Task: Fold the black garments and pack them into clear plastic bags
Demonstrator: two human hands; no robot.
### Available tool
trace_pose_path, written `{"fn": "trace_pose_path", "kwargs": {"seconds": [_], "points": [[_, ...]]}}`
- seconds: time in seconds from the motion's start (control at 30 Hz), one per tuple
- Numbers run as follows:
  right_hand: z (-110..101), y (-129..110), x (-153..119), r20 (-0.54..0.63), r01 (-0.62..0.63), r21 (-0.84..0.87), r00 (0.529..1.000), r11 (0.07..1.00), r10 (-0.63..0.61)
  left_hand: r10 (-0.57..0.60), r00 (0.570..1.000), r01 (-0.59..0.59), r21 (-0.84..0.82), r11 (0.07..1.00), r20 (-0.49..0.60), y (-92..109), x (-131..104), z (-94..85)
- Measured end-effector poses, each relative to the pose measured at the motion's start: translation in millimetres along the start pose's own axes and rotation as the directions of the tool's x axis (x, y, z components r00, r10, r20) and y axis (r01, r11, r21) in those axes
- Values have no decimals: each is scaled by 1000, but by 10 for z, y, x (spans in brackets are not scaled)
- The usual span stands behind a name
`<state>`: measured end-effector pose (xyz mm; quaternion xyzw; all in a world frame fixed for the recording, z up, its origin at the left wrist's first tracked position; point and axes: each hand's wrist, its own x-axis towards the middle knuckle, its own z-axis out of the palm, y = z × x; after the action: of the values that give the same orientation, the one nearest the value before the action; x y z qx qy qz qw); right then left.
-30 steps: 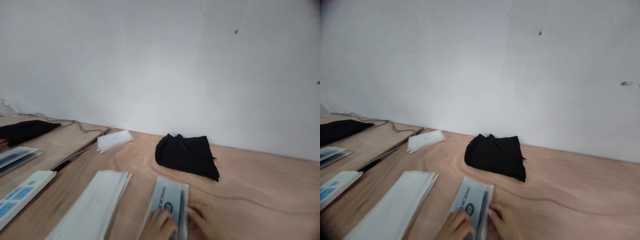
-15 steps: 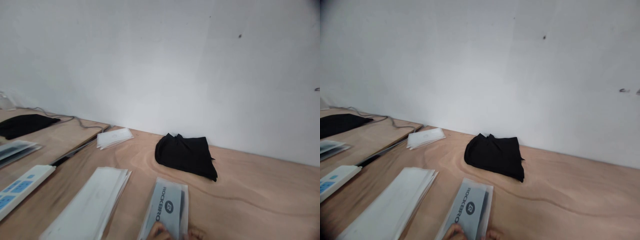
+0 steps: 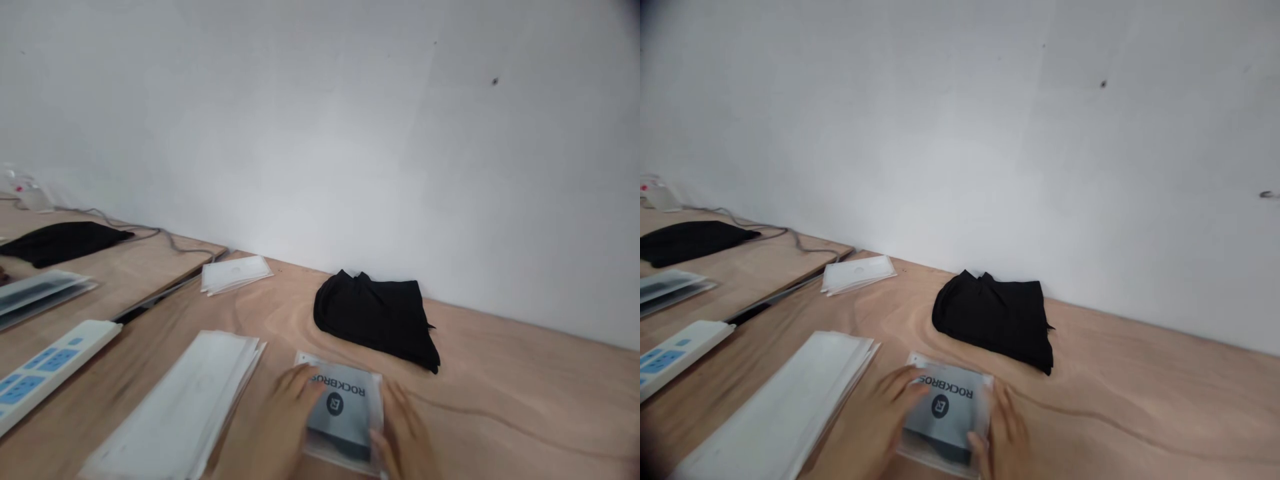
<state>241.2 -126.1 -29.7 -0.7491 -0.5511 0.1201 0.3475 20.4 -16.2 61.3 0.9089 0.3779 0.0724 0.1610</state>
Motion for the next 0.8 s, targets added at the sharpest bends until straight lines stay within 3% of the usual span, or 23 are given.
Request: {"fn": "trace_pose_path", "kwargs": {"seconds": [0.07,0.13,0.27,0.5,0.6,0.67,0.73,0.8], "points": [[193,-125,98,190,112,-103,978,988,-91,107,994,-106,-50,993,18,105,117,117],[371,-189,143,295,182,-229,949,956,-110,151,986,-147,-69,987,64,123,210,260],[599,-124,91,232,203,-374,965,905,-121,160,983,-155,-63,986,95,9,270,454],[813,71,28,167,203,-381,975,902,-149,142,983,-133,-81,988,119,-35,258,496],[787,115,55,135,197,-267,977,943,-165,138,986,-131,-76,988,94,-48,264,530],[733,142,83,52,141,-94,989,985,-137,147,988,-143,-74,987,45,-82,255,574],[685,150,104,-51,-6,206,999,979,17,149,988,-151,-78,986,-27,-126,239,629],[648,134,100,-8,-177,517,977,837,211,160,978,-172,-85,981,-133,-166,227,688]]}}
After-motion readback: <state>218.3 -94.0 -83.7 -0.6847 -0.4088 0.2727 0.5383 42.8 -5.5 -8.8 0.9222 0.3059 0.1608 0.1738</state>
